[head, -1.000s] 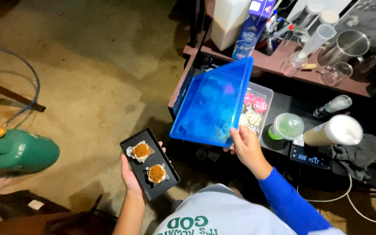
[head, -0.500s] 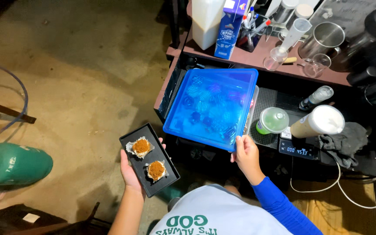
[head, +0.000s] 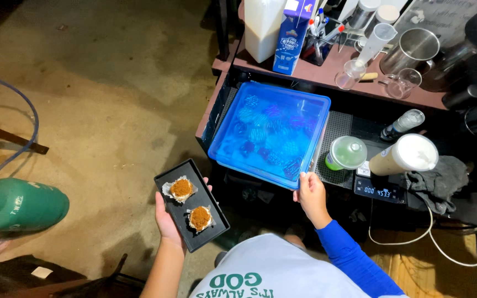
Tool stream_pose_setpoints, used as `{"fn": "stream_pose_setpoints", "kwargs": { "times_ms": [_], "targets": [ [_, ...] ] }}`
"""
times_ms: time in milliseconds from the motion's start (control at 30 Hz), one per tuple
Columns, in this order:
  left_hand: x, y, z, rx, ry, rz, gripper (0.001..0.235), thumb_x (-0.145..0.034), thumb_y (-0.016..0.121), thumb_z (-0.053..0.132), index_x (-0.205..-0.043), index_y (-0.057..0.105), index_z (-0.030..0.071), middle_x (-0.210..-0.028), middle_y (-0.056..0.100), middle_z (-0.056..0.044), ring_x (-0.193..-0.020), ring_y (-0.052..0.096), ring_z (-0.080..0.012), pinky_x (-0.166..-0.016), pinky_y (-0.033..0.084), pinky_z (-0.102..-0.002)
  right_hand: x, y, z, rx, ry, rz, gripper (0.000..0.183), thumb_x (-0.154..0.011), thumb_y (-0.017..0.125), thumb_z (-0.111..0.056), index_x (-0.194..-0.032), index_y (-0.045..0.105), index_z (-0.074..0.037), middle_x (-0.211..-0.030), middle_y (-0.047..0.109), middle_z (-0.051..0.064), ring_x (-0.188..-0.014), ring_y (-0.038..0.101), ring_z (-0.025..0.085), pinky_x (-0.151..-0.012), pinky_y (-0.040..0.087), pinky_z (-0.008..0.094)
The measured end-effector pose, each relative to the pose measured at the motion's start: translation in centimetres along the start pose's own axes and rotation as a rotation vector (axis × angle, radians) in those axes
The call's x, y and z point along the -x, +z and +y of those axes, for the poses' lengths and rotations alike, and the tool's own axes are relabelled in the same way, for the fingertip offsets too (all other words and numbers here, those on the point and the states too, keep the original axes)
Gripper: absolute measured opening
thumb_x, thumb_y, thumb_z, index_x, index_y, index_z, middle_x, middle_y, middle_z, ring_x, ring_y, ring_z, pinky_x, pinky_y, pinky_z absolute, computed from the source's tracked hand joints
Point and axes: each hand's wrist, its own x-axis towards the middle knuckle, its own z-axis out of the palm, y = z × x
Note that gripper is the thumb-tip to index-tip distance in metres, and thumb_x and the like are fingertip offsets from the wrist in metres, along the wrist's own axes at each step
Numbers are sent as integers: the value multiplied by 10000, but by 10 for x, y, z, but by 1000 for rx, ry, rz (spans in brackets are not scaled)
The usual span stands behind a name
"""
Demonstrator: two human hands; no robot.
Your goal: The person prepares a tray with drinks and pastries, secures a lid onto a cup, and carries the tray to a table to serve it.
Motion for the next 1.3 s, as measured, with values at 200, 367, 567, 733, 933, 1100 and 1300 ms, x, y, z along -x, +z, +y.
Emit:
{"fn": "stream_pose_setpoints", "kwargs": {
  "times_ms": [200,367,567,733,933,1100,1300],
  "targets": [
    [0,-4,-2,22,-5,7,924,-964,248,750,-1564,380,59,-1529,456,-263,-1320,509,-429,-1026,441,-620,-3,-9,9,52,29,-3,330,-1079,491,-306,-879,519,-44,-671,645,80,-417,513,105,-398,391,248],
    [-5,-4,-1,22,-8,-22,923,-967,249,749,-1562,377,55,-1530,451,-260,-1314,508,-432,-1021,437,-648,-5,-15,20,121,82,50,315,-1052,536,-308,-864,537,-56,-616,624,88,-396,505,109,-380,392,252],
    [-5,-3,-1,21,-26,25,938,-948,231,763,-1561,377,68,-1534,454,-247,-1323,505,-423,-1032,432,-635,-6,-29,34,134,135,98,327,-1043,566,-301,-841,523,-47,-595,616,89,-373,479,113,-356,362,268],
    [-7,1,-2,7,-27,17,942,-955,223,761,-1566,374,60,-1541,450,-244,-1330,495,-419,-1038,429,-628,-5,-30,25,224,129,95,328,-1033,582,-293,-827,548,-40,-591,620,87,-378,493,114,-364,364,272],
    [-11,4,-3,11,-40,39,935,-956,223,754,-1565,378,62,-1538,456,-246,-1328,503,-417,-1037,434,-612,-3,-28,-4,494,131,75,397,-1016,585,-337,-764,564,-31,-537,607,70,-373,534,132,-384,401,292],
    [-13,2,-5,23,-61,12,942,-954,225,756,-1558,374,49,-1537,453,-236,-1326,502,-406,-1028,439,-620,-1,-30,-14,536,166,72,404,-1014,574,-346,-758,580,-34,-527,593,59,-381,533,134,-394,416,302],
    [-17,-3,-9,16,-73,17,946,-954,239,754,-1567,367,45,-1545,447,-248,-1338,495,-418,-1043,434,-604,1,-33,-11,644,149,89,411,-1015,589,-336,-766,585,-8,-559,603,148,-443,581,253,-454,458,386]
  ]
}}
